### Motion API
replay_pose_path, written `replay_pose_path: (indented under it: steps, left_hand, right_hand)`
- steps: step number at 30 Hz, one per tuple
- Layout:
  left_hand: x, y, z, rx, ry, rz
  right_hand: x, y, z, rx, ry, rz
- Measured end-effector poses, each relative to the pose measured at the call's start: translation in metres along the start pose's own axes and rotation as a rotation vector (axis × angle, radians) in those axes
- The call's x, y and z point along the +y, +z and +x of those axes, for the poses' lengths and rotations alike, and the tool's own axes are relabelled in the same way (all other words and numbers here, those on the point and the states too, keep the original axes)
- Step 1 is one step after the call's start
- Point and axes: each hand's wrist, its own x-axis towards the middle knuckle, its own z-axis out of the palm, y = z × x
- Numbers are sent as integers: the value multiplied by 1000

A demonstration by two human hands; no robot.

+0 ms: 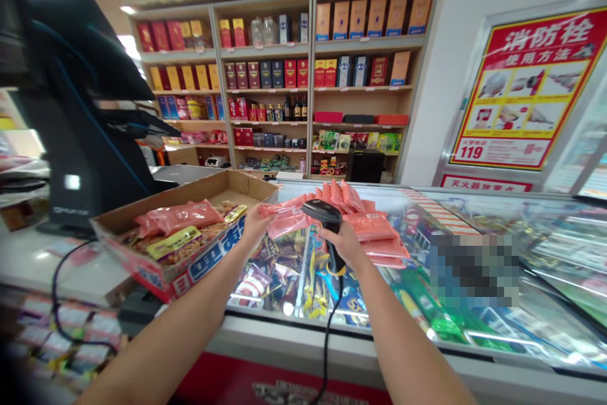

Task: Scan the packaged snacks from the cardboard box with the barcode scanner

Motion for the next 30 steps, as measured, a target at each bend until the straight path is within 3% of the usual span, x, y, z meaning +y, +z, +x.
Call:
replay_pose_path:
  steps: [20,26,30]
  left_hand:
    - [-3,-7,0,2,41,144]
    - [-6,-1,-5,-11,-33,51]
    - [10,17,-7,-71,-39,42]
  right_hand:
    - [-4,2,-2,-51,73,-65]
    - [-15,-3,-2,73,32,99]
    - [-27,-20,-5,249,16,245]
